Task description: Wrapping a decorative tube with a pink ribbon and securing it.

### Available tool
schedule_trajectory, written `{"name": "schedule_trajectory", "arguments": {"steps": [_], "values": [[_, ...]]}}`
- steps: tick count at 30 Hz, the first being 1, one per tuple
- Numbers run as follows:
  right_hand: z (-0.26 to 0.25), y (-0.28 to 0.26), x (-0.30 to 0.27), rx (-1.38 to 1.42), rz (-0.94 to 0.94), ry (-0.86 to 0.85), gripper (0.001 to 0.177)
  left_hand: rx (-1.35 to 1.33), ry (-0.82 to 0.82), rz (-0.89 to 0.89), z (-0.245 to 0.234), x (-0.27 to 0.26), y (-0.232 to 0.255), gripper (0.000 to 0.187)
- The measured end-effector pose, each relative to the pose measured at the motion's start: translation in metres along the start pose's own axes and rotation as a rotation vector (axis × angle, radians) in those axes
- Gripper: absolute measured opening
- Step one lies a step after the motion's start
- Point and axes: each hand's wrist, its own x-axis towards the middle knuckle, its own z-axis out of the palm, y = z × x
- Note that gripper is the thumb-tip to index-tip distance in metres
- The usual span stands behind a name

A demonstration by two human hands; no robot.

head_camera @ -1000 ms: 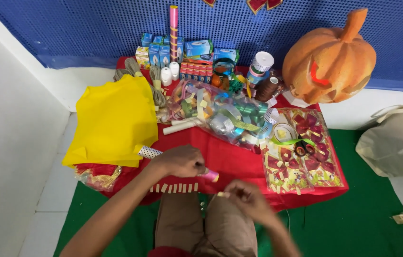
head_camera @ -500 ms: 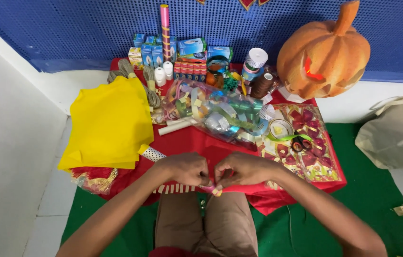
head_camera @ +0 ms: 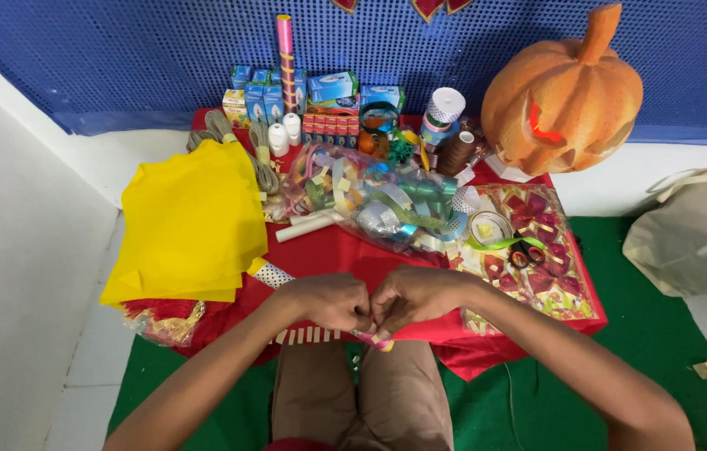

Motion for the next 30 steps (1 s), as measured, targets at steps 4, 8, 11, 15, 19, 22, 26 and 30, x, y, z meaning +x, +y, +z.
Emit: {"name": "schedule_trajectory", "arguments": {"steps": [4,8,11,15,19,22,26,30], "values": [[0.0,-0.004,0.001,-0.044,0.001,0.021,0.026,-0.011,-0.03,0.026,-0.005,-0.002,0.006,0.047],[0.0,0.004,0.003,-0.061,0.003,0.015,0.027,-0.056,-0.034,0.017,-0.004,-0.001,0.008,0.049],[0.003,0.004,0.003,-0.061,0.038,0.03,0.024,-0.051,-0.039,0.028,-0.002,0.002,0.004,0.046],[0.005,0.008,0.005,-0.034,0.085,0.064,0.016,-0.049,-0.028,0.06,0.009,0.014,-0.017,0.046],[0.011,0.027,0.011,-0.024,0.076,0.076,0.017,-0.062,-0.048,0.086,0.009,0.008,-0.008,0.044],[0.013,0.027,0.011,-0.055,0.099,0.087,0.016,-0.152,-0.043,0.099,0.004,0.0,0.006,0.044],[0.012,0.016,0.005,-0.058,0.128,0.13,0.017,-0.054,0.032,0.078,-0.002,-0.015,0.028,0.047],[0.016,0.016,-0.002,-0.054,0.12,0.172,0.014,0.016,0.139,-0.015,-0.002,-0.031,0.059,0.043]]}}
